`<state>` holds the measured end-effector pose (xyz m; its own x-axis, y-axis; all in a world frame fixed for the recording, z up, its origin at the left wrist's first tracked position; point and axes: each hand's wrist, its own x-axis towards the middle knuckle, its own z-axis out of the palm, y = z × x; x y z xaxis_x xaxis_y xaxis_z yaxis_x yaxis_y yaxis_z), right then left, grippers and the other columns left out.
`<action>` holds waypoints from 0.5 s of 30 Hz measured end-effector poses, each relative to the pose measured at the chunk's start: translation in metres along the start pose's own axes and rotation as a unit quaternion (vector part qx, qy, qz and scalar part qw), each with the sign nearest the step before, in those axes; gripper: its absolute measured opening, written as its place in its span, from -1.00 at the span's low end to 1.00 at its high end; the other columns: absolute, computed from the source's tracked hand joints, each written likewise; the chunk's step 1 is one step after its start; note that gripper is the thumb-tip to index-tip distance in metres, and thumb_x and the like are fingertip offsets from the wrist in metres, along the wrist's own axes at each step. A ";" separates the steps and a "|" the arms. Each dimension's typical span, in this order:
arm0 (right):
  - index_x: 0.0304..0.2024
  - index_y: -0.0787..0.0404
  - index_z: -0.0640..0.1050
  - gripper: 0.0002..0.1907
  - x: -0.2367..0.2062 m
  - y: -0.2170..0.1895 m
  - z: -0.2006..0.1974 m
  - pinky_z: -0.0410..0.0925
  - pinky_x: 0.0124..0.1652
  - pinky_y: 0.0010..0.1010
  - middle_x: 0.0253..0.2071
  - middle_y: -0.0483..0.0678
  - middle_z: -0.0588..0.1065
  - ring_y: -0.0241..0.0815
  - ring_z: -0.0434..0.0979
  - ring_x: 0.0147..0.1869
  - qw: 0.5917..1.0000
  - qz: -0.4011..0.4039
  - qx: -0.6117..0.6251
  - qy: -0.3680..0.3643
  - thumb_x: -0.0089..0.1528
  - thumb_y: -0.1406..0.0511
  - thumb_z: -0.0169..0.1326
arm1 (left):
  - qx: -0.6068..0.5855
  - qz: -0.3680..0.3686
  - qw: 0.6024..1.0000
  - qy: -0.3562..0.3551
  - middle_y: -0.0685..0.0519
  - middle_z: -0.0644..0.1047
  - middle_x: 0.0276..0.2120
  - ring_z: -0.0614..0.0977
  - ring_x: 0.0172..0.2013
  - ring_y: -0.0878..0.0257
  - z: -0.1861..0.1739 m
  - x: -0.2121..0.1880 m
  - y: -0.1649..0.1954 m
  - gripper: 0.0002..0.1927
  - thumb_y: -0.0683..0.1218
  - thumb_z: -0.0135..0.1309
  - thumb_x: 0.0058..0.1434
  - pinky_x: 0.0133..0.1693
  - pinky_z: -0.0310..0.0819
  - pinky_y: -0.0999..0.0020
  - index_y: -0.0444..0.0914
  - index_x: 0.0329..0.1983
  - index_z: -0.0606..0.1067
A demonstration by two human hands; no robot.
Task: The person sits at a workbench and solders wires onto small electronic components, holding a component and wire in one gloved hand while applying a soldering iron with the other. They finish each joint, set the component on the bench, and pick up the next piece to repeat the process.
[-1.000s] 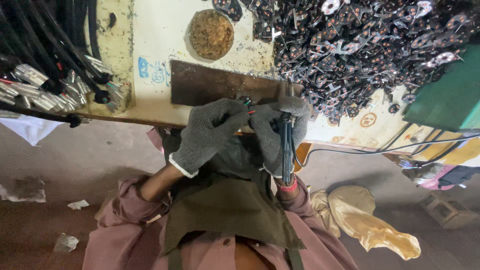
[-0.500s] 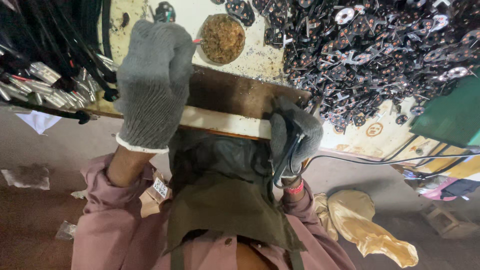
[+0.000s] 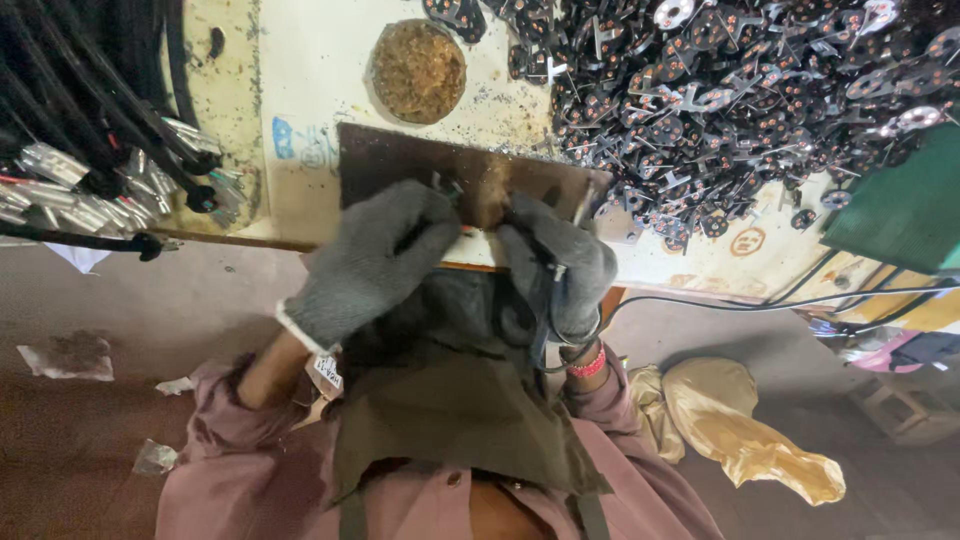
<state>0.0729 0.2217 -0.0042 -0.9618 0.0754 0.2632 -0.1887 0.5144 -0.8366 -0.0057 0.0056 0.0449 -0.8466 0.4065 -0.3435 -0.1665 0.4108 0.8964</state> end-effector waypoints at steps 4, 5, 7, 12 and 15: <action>-0.07 0.23 0.61 -0.70 -0.009 0.013 -0.006 0.48 -0.17 -0.32 -0.19 0.05 0.64 -0.03 0.69 -0.17 0.988 0.030 -0.081 -0.125 0.15 0.35 0.32 | 0.034 0.001 0.995 -0.097 -0.10 0.55 -0.24 0.62 -0.22 -0.12 0.032 -0.001 -0.027 -0.82 -0.03 0.14 0.28 -0.22 0.48 0.05 -0.23 -0.19 0.53; -0.03 0.23 0.61 -0.73 -0.010 0.014 -0.007 0.52 -0.10 -0.34 -0.12 0.05 0.64 -0.05 0.71 -0.11 0.990 0.038 -0.064 -0.120 0.20 0.40 0.24 | 0.063 0.003 0.992 -0.105 -0.11 0.56 -0.22 0.61 -0.20 -0.14 0.034 -0.002 -0.027 -0.82 -0.02 0.14 0.27 -0.21 0.48 0.02 -0.22 -0.18 0.54; 0.01 0.24 0.61 -0.73 -0.009 0.014 -0.009 0.54 -0.04 -0.35 -0.05 0.06 0.65 -0.05 0.72 -0.04 0.992 0.037 -0.042 -0.115 0.25 0.45 0.17 | 0.099 0.026 0.991 -0.089 -0.11 0.54 -0.17 0.61 -0.18 -0.14 0.032 -0.003 -0.022 -0.83 -0.05 0.12 0.27 -0.19 0.49 -0.01 -0.20 -0.14 0.54; 0.09 0.30 0.53 -0.70 0.003 0.000 -0.001 0.53 0.08 -0.31 0.08 0.12 0.59 0.00 0.69 0.11 0.995 0.017 0.034 -0.096 0.30 0.48 0.21 | 0.180 0.178 0.967 0.004 -0.07 0.53 0.00 0.61 -0.02 -0.12 0.020 0.006 -0.007 -0.82 -0.10 0.09 0.30 -0.09 0.53 0.03 -0.18 -0.05 0.50; 0.04 0.25 0.55 -0.69 0.007 -0.006 0.004 0.52 0.05 -0.34 0.00 0.03 0.60 -0.07 0.68 0.04 0.998 0.050 0.028 0.019 0.26 0.51 0.26 | 0.199 0.188 0.961 0.030 -0.05 0.52 -0.05 0.60 -0.05 -0.09 0.026 0.010 -0.009 -0.80 -0.09 0.12 0.33 -0.09 0.53 0.04 -0.21 -0.02 0.48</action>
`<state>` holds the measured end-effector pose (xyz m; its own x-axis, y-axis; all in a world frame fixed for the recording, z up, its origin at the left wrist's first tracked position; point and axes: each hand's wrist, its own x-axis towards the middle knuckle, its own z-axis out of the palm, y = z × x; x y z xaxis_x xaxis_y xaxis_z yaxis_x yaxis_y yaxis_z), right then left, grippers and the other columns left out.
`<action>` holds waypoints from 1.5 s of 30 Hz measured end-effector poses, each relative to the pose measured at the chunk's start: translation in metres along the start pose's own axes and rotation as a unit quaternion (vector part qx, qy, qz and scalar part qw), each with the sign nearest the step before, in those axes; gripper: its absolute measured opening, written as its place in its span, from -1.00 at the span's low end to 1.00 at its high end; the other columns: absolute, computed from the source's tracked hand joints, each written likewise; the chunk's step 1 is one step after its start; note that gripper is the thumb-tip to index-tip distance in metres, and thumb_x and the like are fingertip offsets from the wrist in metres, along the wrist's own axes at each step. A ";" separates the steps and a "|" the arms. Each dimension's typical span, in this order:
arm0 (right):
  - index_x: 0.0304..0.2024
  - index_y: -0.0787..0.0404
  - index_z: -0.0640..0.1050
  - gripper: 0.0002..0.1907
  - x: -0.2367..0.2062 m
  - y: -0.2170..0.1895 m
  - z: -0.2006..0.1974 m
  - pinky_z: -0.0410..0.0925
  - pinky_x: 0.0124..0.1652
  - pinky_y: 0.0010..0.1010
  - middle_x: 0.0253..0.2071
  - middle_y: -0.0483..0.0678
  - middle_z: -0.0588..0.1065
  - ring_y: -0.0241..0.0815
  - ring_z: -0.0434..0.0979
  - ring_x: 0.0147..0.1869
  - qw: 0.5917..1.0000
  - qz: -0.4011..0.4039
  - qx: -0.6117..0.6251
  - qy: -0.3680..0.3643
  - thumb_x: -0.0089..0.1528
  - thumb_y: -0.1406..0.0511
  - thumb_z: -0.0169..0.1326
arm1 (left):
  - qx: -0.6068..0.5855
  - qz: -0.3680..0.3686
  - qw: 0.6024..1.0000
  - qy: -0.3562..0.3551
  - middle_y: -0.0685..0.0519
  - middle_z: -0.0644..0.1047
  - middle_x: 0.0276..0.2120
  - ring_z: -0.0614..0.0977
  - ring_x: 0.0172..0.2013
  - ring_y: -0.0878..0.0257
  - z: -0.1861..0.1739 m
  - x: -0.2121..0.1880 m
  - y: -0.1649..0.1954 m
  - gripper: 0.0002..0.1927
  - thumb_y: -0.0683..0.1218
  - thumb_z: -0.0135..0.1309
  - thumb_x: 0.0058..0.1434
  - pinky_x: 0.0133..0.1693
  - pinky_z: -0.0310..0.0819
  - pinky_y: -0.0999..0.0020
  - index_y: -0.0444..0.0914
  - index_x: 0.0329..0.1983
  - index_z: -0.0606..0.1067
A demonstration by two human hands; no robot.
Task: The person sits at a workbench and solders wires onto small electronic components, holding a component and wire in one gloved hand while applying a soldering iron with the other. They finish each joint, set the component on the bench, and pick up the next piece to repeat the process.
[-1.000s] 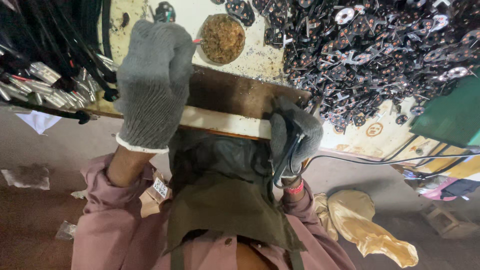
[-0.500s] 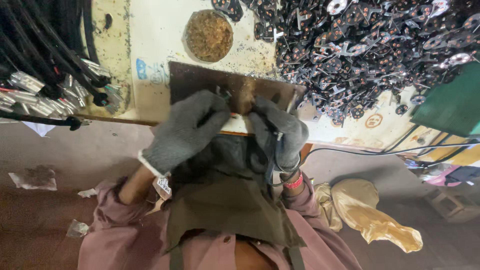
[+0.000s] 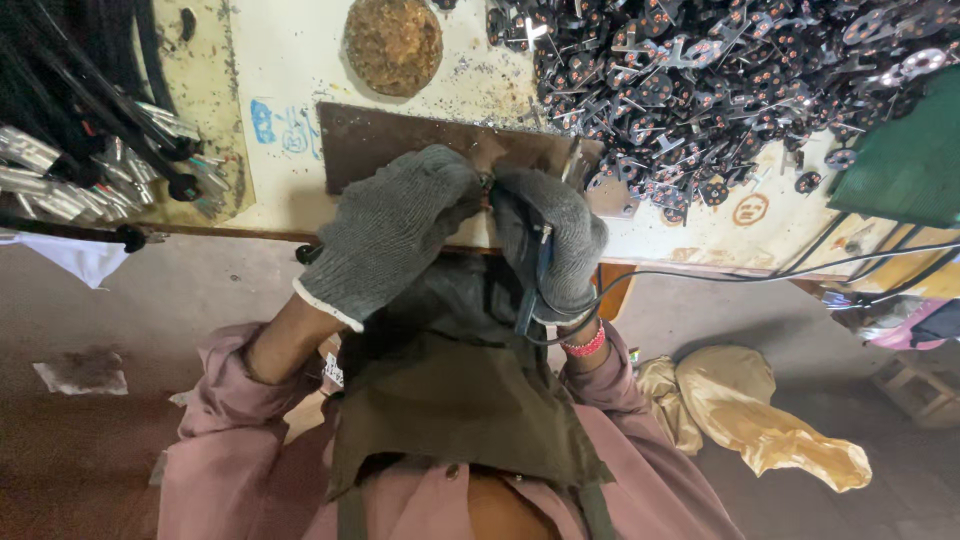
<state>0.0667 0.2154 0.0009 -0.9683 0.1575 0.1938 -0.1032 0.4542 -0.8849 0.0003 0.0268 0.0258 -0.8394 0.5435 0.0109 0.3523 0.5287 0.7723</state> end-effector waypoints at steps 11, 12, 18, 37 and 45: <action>0.11 0.21 0.58 -0.69 -0.009 0.015 -0.009 0.53 0.05 -0.42 0.02 0.03 0.63 -0.13 0.71 0.03 0.989 0.101 0.032 -0.104 0.31 0.48 0.17 | 0.054 0.014 0.998 0.024 -0.05 0.47 0.00 0.58 0.00 -0.06 0.017 0.000 -0.007 -0.79 -0.09 0.17 0.31 -0.14 0.56 0.11 -0.22 -0.07 0.44; 0.14 0.18 0.59 -0.69 -0.008 0.015 -0.009 0.55 0.07 -0.43 0.03 0.02 0.64 -0.14 0.72 0.04 0.981 0.141 0.082 -0.104 0.37 0.51 0.10 | 0.054 0.010 0.998 0.007 -0.06 0.47 -0.02 0.57 -0.02 -0.06 0.016 0.001 -0.008 -0.78 -0.09 0.18 0.30 -0.15 0.56 0.10 -0.23 -0.06 0.44; 0.05 0.22 0.53 -0.63 0.000 0.009 -0.010 0.52 0.03 -0.39 0.02 0.03 0.61 -0.15 0.68 0.07 0.993 0.019 -0.028 -0.114 0.23 0.47 0.33 | 0.047 0.020 0.999 -0.005 -0.05 0.48 -0.08 0.56 -0.07 -0.04 0.013 0.003 -0.012 -0.78 -0.09 0.20 0.27 -0.19 0.54 0.09 -0.24 -0.10 0.45; -0.07 0.16 0.59 -0.74 -0.049 0.029 -0.036 0.46 -0.16 -0.24 -0.16 0.03 0.59 0.05 0.63 -0.13 0.991 -0.045 -0.086 -0.088 0.18 0.37 0.21 | 0.082 -0.016 0.996 -0.043 -0.06 0.49 -0.21 0.58 -0.16 -0.01 0.015 0.009 -0.012 -0.79 -0.06 0.21 0.20 -0.27 0.55 0.13 -0.24 -0.22 0.46; -0.10 0.22 0.55 -0.68 -0.026 0.018 -0.030 0.45 -0.28 -0.26 -0.28 0.01 0.58 0.02 0.63 -0.27 0.986 -0.084 -0.035 -0.143 0.10 0.40 0.32 | 0.074 0.002 0.997 0.001 -0.06 0.48 -0.11 0.56 -0.09 -0.01 0.021 0.003 -0.012 -0.71 -0.05 0.23 0.24 -0.19 0.54 0.13 -0.25 -0.07 0.45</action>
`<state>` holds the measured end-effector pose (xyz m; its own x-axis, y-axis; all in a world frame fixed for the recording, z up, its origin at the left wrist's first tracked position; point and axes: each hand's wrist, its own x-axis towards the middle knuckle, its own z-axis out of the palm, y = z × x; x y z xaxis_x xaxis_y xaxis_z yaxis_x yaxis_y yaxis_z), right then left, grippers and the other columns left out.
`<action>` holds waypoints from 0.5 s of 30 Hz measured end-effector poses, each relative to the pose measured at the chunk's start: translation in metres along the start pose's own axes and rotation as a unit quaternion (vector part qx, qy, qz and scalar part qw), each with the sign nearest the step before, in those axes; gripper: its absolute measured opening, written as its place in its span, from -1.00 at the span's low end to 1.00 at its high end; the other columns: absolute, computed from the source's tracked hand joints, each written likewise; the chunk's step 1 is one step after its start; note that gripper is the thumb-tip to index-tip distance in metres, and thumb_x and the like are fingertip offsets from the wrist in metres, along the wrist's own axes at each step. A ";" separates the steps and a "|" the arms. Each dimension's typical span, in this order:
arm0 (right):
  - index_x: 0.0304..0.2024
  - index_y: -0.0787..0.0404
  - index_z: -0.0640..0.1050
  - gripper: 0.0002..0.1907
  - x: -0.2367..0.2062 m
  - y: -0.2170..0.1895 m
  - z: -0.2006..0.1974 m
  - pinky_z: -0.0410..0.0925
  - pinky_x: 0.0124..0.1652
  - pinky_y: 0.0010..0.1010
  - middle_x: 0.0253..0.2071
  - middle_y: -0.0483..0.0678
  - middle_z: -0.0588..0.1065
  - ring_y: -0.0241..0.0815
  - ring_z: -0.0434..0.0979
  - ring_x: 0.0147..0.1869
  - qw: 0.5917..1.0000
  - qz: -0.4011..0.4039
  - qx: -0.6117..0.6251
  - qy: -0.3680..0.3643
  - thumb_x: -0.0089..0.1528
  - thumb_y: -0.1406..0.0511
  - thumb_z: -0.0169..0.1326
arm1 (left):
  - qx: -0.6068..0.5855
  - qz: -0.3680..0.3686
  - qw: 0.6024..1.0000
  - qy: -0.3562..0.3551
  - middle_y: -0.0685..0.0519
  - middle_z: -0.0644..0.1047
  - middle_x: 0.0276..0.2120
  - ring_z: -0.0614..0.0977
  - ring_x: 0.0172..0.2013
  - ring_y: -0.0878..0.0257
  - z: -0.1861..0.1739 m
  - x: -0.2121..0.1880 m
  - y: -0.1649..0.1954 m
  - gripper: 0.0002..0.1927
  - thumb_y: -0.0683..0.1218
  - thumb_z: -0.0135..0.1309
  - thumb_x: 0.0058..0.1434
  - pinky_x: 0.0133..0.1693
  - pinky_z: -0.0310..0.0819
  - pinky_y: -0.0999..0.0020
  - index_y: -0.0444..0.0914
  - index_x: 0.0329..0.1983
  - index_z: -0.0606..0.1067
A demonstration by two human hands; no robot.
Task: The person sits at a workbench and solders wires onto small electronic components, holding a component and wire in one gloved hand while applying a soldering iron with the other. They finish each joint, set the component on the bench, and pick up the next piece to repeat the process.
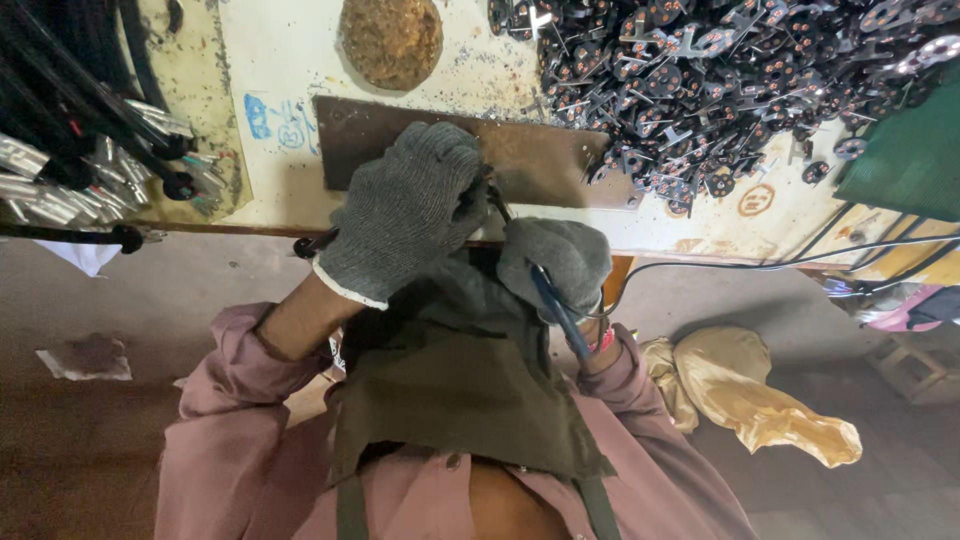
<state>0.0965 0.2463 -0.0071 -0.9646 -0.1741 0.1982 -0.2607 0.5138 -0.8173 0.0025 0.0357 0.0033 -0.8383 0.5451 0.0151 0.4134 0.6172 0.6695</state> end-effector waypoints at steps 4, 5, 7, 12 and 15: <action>-0.12 0.24 0.53 -0.65 0.011 -0.006 0.000 0.43 -0.34 -0.27 -0.33 0.00 0.56 0.00 0.63 -0.33 0.999 -0.029 -0.005 -0.020 0.08 0.42 0.35 | 0.022 0.028 0.999 -0.009 -0.03 0.49 0.00 0.54 -0.04 -0.01 0.000 -0.005 0.002 -0.69 -0.08 0.22 0.15 -0.16 0.54 0.15 -0.22 -0.06 0.47; -0.12 0.24 0.53 -0.65 0.011 -0.006 0.001 0.42 -0.35 -0.27 -0.35 -0.02 0.56 -0.01 0.63 -0.34 0.999 -0.031 -0.004 -0.019 0.08 0.43 0.35 | 0.029 0.041 0.998 -0.026 -0.04 0.49 0.01 0.53 -0.05 -0.02 0.000 -0.006 0.002 -0.66 -0.08 0.23 0.10 -0.19 0.53 0.15 -0.21 -0.06 0.48; -0.13 0.22 0.51 -0.66 0.012 -0.006 0.003 0.43 -0.33 -0.27 -0.35 -0.01 0.56 0.00 0.63 -0.33 1.000 -0.028 -0.005 -0.009 0.08 0.43 0.34 | 0.009 0.028 0.999 -0.044 -0.03 0.48 0.02 0.53 -0.03 -0.02 0.001 -0.007 0.002 -0.65 -0.08 0.25 0.11 -0.17 0.53 0.14 -0.22 -0.05 0.49; -0.20 0.19 0.53 -0.71 0.007 -0.003 0.008 0.45 -0.34 -0.26 -0.35 0.05 0.57 0.03 0.61 -0.35 0.997 -0.021 -0.067 0.042 0.06 0.46 0.28 | -0.015 -0.002 1.000 -0.021 -0.02 0.49 0.01 0.55 -0.02 -0.02 0.004 -0.007 0.001 -0.70 -0.08 0.26 0.13 -0.15 0.54 0.11 -0.19 -0.10 0.48; -0.15 0.24 0.50 -0.69 0.004 -0.001 0.007 0.45 -0.31 -0.28 -0.34 0.02 0.57 0.01 0.64 -0.32 0.999 -0.027 0.015 0.027 0.12 0.45 0.32 | -0.046 -0.016 0.999 0.008 0.00 0.50 0.02 0.56 0.02 -0.01 0.007 -0.008 0.001 -0.73 -0.10 0.25 0.20 -0.09 0.55 0.09 -0.17 -0.07 0.47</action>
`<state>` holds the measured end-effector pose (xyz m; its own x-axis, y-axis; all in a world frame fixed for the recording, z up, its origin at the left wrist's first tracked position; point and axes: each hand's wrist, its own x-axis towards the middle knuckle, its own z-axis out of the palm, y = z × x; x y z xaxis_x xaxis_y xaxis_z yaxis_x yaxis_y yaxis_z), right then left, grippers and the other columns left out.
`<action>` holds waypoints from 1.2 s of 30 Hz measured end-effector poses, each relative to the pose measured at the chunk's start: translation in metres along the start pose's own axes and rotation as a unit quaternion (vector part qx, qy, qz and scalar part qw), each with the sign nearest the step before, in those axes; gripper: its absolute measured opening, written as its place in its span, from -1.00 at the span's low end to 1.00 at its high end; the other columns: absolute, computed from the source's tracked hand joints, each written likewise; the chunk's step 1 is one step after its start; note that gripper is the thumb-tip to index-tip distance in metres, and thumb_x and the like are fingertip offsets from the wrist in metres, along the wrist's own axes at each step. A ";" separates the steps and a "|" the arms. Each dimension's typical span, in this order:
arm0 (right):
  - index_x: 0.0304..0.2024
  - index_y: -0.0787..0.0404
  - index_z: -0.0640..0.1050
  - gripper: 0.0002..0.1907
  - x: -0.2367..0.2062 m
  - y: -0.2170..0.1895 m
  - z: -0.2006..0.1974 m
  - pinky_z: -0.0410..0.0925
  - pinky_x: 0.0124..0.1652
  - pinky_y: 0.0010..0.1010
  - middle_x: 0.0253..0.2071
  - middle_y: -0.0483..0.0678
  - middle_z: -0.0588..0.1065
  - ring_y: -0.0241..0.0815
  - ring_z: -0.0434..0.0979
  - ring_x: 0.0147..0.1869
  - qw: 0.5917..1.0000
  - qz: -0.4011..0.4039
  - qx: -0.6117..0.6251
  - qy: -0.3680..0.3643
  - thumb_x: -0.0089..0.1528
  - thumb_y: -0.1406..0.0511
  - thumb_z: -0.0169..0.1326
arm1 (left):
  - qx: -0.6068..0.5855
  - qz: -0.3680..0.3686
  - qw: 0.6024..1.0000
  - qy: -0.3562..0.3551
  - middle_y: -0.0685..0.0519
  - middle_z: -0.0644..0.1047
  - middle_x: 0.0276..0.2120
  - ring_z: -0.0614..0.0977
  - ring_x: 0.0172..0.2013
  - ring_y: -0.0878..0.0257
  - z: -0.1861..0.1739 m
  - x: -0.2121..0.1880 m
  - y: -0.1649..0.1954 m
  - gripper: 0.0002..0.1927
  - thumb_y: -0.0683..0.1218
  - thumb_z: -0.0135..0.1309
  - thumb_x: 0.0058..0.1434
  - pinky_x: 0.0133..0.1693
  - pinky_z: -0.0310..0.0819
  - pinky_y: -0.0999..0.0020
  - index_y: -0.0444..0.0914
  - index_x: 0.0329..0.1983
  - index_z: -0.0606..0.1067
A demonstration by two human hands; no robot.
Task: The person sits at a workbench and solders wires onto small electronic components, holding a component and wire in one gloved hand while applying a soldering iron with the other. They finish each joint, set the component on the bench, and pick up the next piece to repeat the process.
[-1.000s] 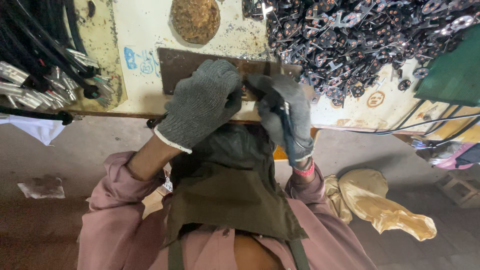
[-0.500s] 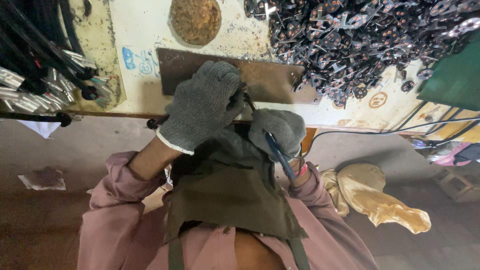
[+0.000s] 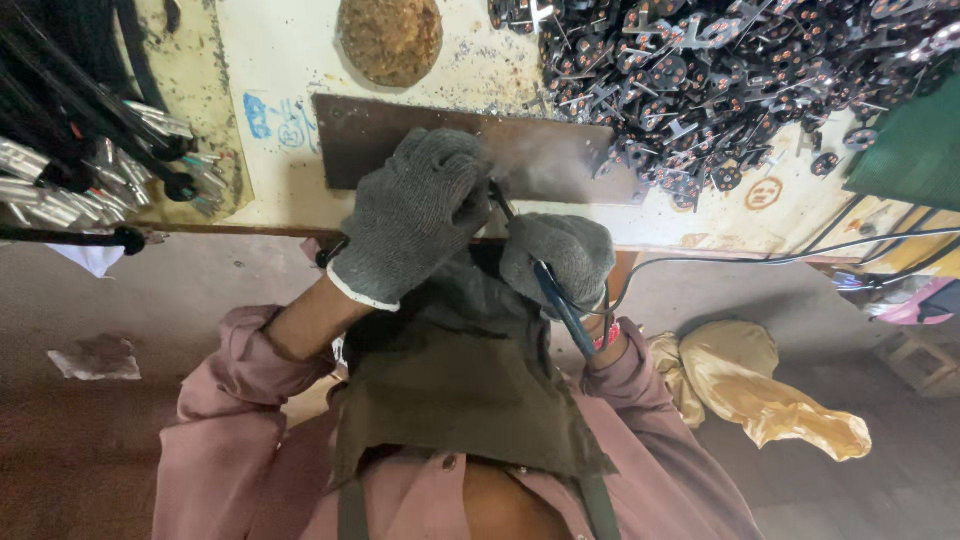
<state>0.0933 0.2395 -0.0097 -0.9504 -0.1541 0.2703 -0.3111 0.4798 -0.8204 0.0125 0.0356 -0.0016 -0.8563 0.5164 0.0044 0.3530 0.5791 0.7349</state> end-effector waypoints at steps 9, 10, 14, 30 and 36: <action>-0.12 0.25 0.50 -0.68 -0.004 0.001 -0.005 0.47 -0.25 -0.26 -0.29 0.04 0.58 0.03 0.65 -0.27 1.000 0.018 0.025 -0.003 0.13 0.43 0.32 | 0.009 0.018 0.999 0.026 -0.04 0.50 0.03 0.58 0.02 -0.02 0.006 -0.002 -0.004 -0.72 -0.08 0.24 0.19 -0.11 0.57 0.08 -0.19 -0.09 0.44; -0.12 0.25 0.50 -0.68 -0.004 0.000 -0.005 0.47 -0.25 -0.26 -0.29 0.04 0.58 0.03 0.65 -0.26 0.999 0.020 0.025 -0.001 0.13 0.43 0.32 | 0.004 0.016 1.000 0.022 -0.05 0.50 0.03 0.58 0.01 -0.02 0.006 -0.001 -0.005 -0.70 -0.09 0.23 0.17 -0.11 0.57 0.09 -0.20 -0.08 0.44; -0.12 0.26 0.50 -0.68 -0.005 0.000 -0.006 0.48 -0.24 -0.25 -0.28 0.05 0.58 0.03 0.66 -0.25 0.999 0.026 0.033 0.000 0.13 0.43 0.31 | 0.026 0.006 1.000 0.017 -0.02 0.51 -0.02 0.58 -0.03 -0.01 0.006 0.001 -0.004 -0.76 -0.11 0.23 0.21 -0.14 0.58 0.10 -0.19 -0.10 0.46; -0.15 0.27 0.56 -0.69 0.005 -0.001 -0.005 0.45 -0.28 -0.28 -0.30 0.03 0.58 0.00 0.64 -0.28 0.997 0.053 0.034 -0.053 0.08 0.41 0.34 | -0.005 -0.023 0.999 -0.047 -0.02 0.50 -0.04 0.56 -0.05 0.01 -0.002 0.007 0.000 -0.68 0.00 0.27 0.06 -0.22 0.54 0.08 -0.20 -0.20 0.46; -0.24 0.15 0.58 -0.75 0.009 -0.003 -0.006 0.39 -0.38 -0.24 -0.37 -0.01 0.58 0.00 0.58 -0.40 0.981 0.056 -0.122 -0.143 0.06 0.39 0.35 | 0.008 -0.014 0.999 -0.046 -0.03 0.50 -0.03 0.56 -0.04 -0.01 -0.001 0.006 -0.002 -0.66 0.00 0.28 0.05 -0.22 0.54 0.07 -0.20 -0.18 0.47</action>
<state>0.0859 0.2421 -0.0014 -0.9516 -0.3073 0.0050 -0.2281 0.6951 -0.6818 0.0065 0.0370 -0.0022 -0.8285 0.5545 -0.0789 0.3352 0.6038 0.7232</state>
